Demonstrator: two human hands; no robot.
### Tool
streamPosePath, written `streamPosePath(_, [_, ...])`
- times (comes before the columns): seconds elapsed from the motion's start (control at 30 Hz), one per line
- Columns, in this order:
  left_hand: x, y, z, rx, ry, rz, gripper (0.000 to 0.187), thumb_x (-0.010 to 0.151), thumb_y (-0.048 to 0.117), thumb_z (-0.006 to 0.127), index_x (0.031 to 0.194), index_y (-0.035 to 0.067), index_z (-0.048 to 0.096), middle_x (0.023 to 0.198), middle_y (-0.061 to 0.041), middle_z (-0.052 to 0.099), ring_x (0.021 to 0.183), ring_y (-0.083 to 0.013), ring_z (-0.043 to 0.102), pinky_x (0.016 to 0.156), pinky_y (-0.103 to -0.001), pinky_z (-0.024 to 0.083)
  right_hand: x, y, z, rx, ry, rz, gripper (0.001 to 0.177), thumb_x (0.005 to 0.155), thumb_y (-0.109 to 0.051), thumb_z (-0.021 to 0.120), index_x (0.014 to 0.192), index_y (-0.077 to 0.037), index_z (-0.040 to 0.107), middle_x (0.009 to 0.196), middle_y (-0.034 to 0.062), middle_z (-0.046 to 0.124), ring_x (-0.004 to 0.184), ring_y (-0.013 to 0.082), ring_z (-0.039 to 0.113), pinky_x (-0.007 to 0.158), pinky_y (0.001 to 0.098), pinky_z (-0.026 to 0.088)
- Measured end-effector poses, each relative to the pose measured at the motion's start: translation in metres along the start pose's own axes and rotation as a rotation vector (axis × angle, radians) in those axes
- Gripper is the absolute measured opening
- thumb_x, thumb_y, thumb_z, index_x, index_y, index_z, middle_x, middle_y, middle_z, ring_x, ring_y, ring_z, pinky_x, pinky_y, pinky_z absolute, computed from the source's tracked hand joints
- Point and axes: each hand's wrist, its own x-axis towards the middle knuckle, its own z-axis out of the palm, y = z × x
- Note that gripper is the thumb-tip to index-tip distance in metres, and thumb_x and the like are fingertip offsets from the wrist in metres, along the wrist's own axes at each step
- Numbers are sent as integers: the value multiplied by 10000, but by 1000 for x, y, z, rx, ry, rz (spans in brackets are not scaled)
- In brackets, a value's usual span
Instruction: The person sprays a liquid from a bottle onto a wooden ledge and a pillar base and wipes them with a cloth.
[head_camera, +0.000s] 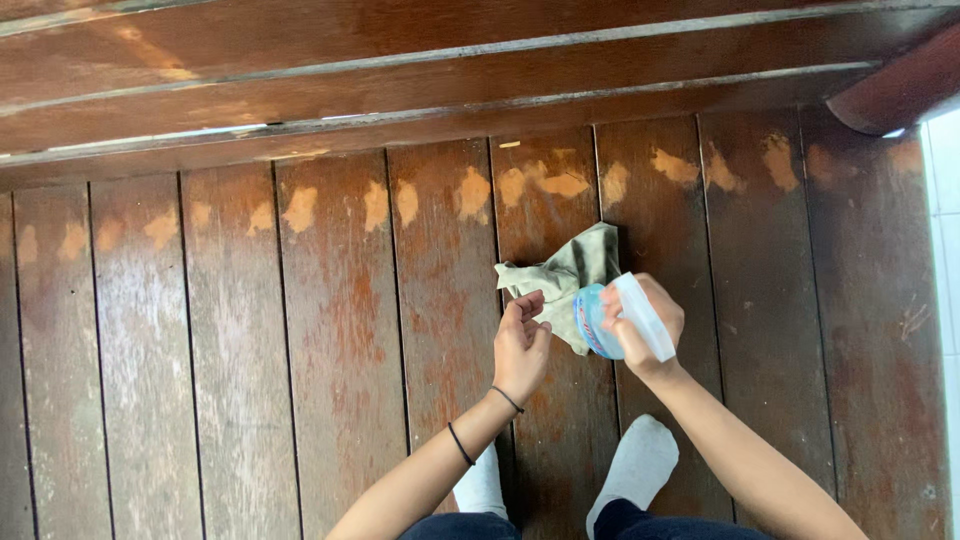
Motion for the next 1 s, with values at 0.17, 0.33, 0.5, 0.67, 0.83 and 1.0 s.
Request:
streamPosePath(0.17, [1,1,2,7,-4,-14,371,929,-8,606,1297,-20,556,1291,-141,655,1026,-145,657,851,-273,555,-10,15,-1,31,-3,0,194,755,-6,594,938,33,648,940,122,683,817,183,684,801,313,560])
streamPosePath(0.33, [13,-4,2,88,43,-3,372,888,-9,618,1259,1,593,1235,-138,692,816,-148,654,768,-293,553,-49,20,17,76,-200,122,214,786,-55,584,959,3,695,941,98,686,714,162,664,684,296,571])
streamPosePath(0.5, [22,-15,-8,452,-11,140,373,885,12,642,1252,75,643,1235,-141,663,899,-284,672,806,-383,552,-74,9,23,84,-366,107,243,806,-94,647,1040,-26,650,1078,109,662,910,214,668,867,360,552])
streamPosePath(0.67, [41,-22,-17,833,-133,469,568,787,55,698,1334,169,595,1415,-105,549,1310,-368,490,1026,-470,479,-68,-1,13,127,-694,-8,648,775,-138,772,1339,-22,475,1420,199,526,1356,351,507,1123,445,402])
streamPosePath(0.83, [60,-57,-17,1121,-290,430,687,730,167,760,1372,254,532,1497,-74,421,1405,-356,353,1016,-521,442,-45,18,-19,-210,-1095,73,1051,735,-126,785,1589,-113,173,1660,182,148,1549,331,167,1238,513,143])
streamPosePath(1.0, [81,-103,-18,1436,-390,450,721,842,155,732,1499,250,453,1484,-70,467,1388,-336,408,1000,-455,482,-22,68,-12,-732,-1005,264,1026,843,-87,730,1668,-288,153,1749,139,-28,1600,335,61,1261,512,119])
